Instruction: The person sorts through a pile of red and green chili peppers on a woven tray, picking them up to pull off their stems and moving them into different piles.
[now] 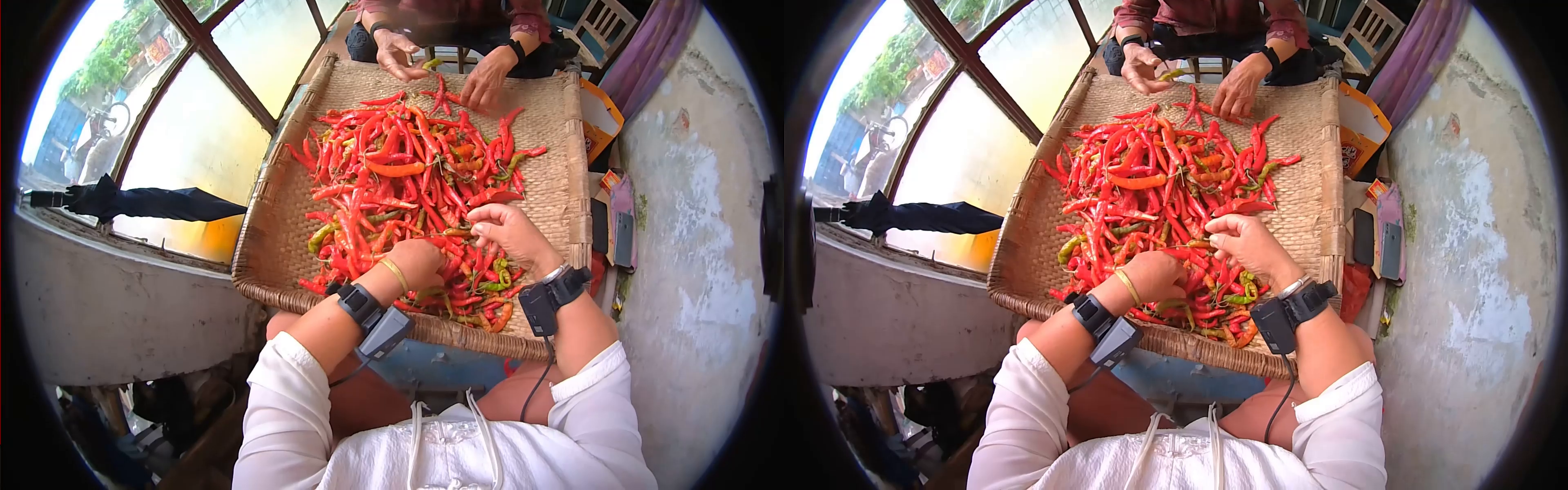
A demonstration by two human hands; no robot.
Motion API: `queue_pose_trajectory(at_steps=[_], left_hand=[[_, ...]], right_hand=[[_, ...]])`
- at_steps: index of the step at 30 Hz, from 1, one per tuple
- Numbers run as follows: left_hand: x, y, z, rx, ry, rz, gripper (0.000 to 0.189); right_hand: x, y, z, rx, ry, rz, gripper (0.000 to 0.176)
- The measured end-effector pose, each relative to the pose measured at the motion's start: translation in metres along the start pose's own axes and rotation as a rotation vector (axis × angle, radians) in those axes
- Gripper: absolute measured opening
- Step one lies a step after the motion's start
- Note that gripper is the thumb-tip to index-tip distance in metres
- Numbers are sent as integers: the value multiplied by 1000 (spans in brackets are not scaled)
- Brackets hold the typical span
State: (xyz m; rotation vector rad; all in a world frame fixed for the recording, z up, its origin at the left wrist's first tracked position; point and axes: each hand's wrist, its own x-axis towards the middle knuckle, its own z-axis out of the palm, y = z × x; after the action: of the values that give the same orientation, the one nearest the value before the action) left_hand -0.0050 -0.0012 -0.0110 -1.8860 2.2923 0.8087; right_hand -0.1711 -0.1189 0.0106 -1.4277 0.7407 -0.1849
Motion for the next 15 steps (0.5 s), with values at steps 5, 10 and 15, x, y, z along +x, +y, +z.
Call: queue_pose_trajectory(at_steps=[5,10,15], left_hand=[[1,0,1,-85,19,53,20],[1,0,-5,-287,276,74,15],[-1,7,-20,-437,485,58,17]], right_hand=[[1,14,7,-146,-69,-23,22],[-2,12,9,-236,-59,-130,20],[-10,-7,10,-242,-92,-46,9]])
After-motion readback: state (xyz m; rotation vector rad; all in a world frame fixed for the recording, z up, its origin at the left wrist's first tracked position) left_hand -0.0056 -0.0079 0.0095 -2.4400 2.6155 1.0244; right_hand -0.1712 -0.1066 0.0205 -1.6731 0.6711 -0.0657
